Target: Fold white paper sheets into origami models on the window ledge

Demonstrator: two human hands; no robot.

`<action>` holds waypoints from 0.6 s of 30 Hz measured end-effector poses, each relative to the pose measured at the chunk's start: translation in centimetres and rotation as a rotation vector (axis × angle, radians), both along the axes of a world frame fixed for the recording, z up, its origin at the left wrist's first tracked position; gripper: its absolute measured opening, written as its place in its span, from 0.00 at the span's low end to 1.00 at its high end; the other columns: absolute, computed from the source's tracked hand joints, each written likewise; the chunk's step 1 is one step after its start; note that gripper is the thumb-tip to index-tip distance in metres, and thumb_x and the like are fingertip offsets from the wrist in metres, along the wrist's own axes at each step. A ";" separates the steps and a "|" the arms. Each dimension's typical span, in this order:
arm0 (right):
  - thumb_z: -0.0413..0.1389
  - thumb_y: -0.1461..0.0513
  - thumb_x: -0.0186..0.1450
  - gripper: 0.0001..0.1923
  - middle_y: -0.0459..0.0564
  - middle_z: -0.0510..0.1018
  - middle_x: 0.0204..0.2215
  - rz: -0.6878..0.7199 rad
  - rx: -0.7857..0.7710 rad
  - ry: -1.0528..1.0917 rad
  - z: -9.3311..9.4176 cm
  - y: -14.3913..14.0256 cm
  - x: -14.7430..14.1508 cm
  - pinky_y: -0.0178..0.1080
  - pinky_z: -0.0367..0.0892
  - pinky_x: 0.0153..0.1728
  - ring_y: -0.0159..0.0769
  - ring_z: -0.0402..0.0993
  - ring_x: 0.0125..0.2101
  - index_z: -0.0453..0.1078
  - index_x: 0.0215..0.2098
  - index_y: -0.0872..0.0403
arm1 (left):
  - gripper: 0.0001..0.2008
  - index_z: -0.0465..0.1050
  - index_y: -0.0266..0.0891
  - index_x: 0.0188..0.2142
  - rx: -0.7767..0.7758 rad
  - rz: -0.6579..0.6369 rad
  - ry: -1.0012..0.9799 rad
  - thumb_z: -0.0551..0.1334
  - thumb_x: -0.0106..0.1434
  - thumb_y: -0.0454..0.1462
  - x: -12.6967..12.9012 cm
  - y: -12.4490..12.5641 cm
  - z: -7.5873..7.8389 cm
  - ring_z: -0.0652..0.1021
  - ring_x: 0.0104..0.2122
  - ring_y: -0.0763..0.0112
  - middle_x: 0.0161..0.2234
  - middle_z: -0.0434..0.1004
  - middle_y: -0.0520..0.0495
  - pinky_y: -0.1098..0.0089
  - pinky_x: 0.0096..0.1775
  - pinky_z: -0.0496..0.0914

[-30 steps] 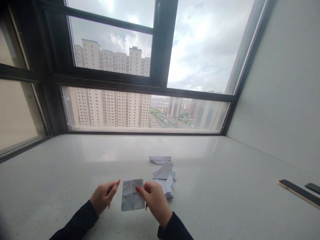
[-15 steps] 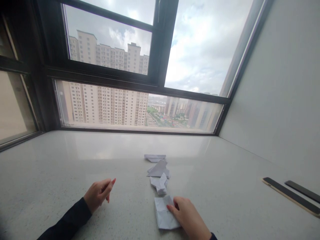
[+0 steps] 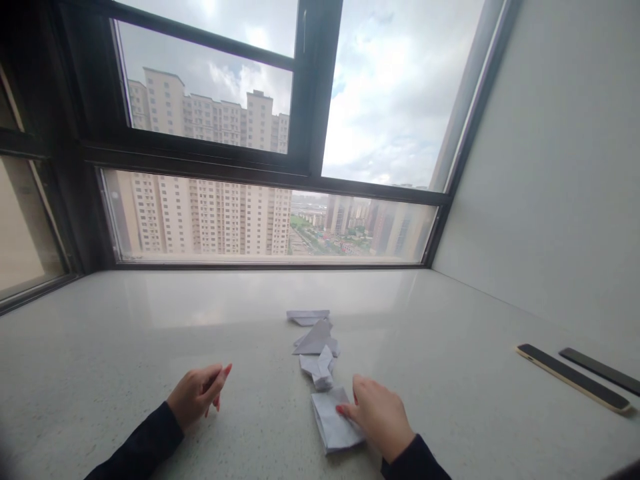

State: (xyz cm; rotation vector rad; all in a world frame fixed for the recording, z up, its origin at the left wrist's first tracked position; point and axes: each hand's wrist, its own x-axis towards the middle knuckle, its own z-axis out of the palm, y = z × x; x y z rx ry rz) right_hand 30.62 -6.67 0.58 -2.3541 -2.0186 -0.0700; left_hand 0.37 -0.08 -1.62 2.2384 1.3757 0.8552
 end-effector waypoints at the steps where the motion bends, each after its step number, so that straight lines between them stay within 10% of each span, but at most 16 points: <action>1: 0.54 0.56 0.53 0.09 0.49 0.75 0.25 -0.001 0.017 0.008 0.1 0.0 0.1 0.33 0.52 0.21 0.41 0.72 0.28 0.65 0.25 0.53 | 0.18 0.51 0.42 0.15 0.003 -0.001 0.001 0.42 0.58 0.45 0.0 0.0 0.0 0.66 0.09 0.77 0.09 0.67 0.55 0.78 0.17 0.58; 10: 0.49 0.55 0.58 0.09 0.47 0.74 0.21 0.026 0.176 0.054 3.5 0.0 -3.1 0.35 0.56 0.22 0.41 0.72 0.25 0.63 0.33 0.51 | 0.17 0.48 0.41 0.13 0.090 0.008 0.114 0.44 0.57 0.41 0.5 -0.3 0.0 0.61 0.11 0.78 0.07 0.53 0.57 0.78 0.18 0.54; 18: 0.59 0.56 0.48 0.26 0.59 0.70 0.41 0.597 0.005 0.243 -0.4 1.4 -16.2 0.45 0.61 0.42 0.48 0.65 0.43 0.64 0.43 0.59 | 0.17 0.54 0.41 0.16 0.250 0.096 0.228 0.44 0.59 0.40 -0.3 0.2 -0.5 0.61 0.14 0.76 0.12 0.55 0.56 0.75 0.19 0.54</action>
